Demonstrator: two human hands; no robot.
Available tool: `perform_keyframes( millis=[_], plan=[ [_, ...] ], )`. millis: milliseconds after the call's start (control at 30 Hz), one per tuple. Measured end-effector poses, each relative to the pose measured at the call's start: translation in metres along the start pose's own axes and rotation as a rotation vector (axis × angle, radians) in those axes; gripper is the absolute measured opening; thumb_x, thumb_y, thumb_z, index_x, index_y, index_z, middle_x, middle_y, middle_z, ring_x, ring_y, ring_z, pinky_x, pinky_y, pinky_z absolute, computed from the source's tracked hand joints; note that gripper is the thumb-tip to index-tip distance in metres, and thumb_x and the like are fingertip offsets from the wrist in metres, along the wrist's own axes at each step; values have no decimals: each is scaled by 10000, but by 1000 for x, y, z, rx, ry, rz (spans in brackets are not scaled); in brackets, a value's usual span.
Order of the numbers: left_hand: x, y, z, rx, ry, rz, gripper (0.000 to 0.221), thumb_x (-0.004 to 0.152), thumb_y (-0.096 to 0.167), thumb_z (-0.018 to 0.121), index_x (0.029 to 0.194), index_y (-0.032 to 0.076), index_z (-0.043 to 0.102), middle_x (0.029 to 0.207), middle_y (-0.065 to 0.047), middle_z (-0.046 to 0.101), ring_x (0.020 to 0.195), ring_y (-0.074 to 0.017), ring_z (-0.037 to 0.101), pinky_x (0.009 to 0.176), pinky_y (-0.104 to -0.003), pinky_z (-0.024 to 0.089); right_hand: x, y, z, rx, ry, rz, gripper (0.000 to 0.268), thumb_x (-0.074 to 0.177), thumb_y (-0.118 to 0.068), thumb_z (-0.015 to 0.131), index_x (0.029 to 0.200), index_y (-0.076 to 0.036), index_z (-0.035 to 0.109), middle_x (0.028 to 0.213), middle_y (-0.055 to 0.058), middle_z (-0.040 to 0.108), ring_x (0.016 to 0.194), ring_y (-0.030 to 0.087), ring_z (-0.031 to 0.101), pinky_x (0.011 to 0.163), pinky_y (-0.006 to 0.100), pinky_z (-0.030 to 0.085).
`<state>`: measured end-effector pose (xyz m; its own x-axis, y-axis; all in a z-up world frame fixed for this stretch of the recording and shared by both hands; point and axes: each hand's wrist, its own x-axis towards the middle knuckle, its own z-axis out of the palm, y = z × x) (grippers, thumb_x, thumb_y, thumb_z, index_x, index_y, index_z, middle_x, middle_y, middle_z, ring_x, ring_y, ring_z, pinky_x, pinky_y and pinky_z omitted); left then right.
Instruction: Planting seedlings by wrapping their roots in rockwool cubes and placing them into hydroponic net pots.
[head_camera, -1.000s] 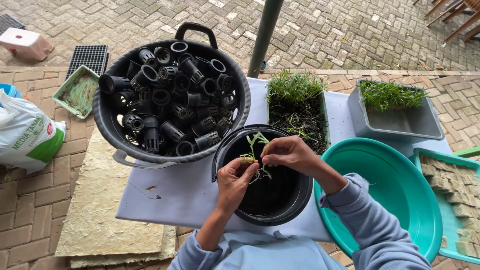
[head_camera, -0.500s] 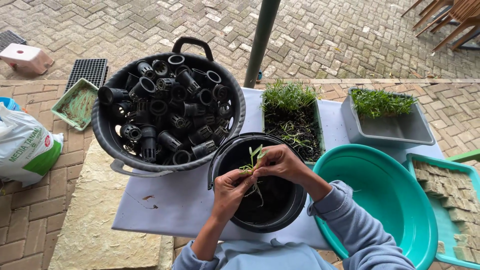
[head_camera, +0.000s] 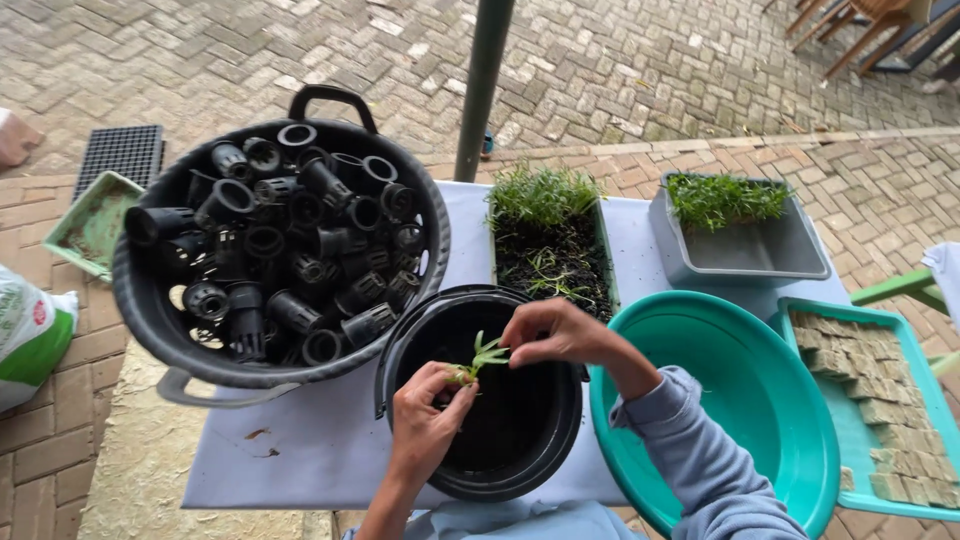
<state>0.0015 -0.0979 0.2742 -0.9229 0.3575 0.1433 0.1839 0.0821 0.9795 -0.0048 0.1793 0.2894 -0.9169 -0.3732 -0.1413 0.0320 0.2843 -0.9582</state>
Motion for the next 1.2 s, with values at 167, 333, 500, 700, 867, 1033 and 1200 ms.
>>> perform_keyframes(
  millis=[167,333,500,700,867,1033,1200],
  plan=[
    [1,-1,4,24,-5,-36,83,822,63,782,883,10,765,864,-30,753,656,-86,663,589,-227,520,1,59,-105,154,312,144,209,870,-117,802,1048,-22,748,909,17,753,810,77,686,734,237,566],
    [6,-4,10,127,7,-76,91,804,54,788,882,8,777,864,-30,764,667,-96,671,600,-234,517,30,175,-199,114,697,238,166,894,-141,778,1034,-54,763,871,7,738,733,67,638,647,234,518],
    [5,-18,14,162,58,-165,93,806,65,792,889,23,800,858,-27,772,661,-97,680,596,-232,529,69,226,-228,-106,810,334,275,820,-92,771,1095,-74,766,849,14,747,720,110,680,651,274,558],
    [4,-23,15,159,85,-235,92,811,71,792,892,33,812,878,-32,775,664,-95,689,589,-236,550,115,301,-258,-810,888,276,310,858,-96,741,1165,-102,781,1070,146,732,1009,327,694,904,422,553],
    [6,-22,14,155,95,-233,87,812,76,791,888,39,811,882,-36,776,653,-94,694,579,-238,560,122,255,-245,-818,784,435,270,835,-212,806,1083,-106,791,1105,147,688,1036,314,645,934,422,514],
    [5,-20,15,174,83,-237,77,814,82,790,878,45,809,875,-36,779,639,-96,691,565,-242,553,115,233,-235,-715,818,452,211,893,-261,788,992,-76,783,1069,125,685,997,275,635,902,411,511],
    [4,-23,15,182,83,-250,76,816,97,795,869,45,810,879,-36,782,637,-99,685,571,-245,555,117,233,-235,-582,903,400,237,853,-235,811,988,-51,747,966,118,767,867,234,719,821,384,566]
  ],
)
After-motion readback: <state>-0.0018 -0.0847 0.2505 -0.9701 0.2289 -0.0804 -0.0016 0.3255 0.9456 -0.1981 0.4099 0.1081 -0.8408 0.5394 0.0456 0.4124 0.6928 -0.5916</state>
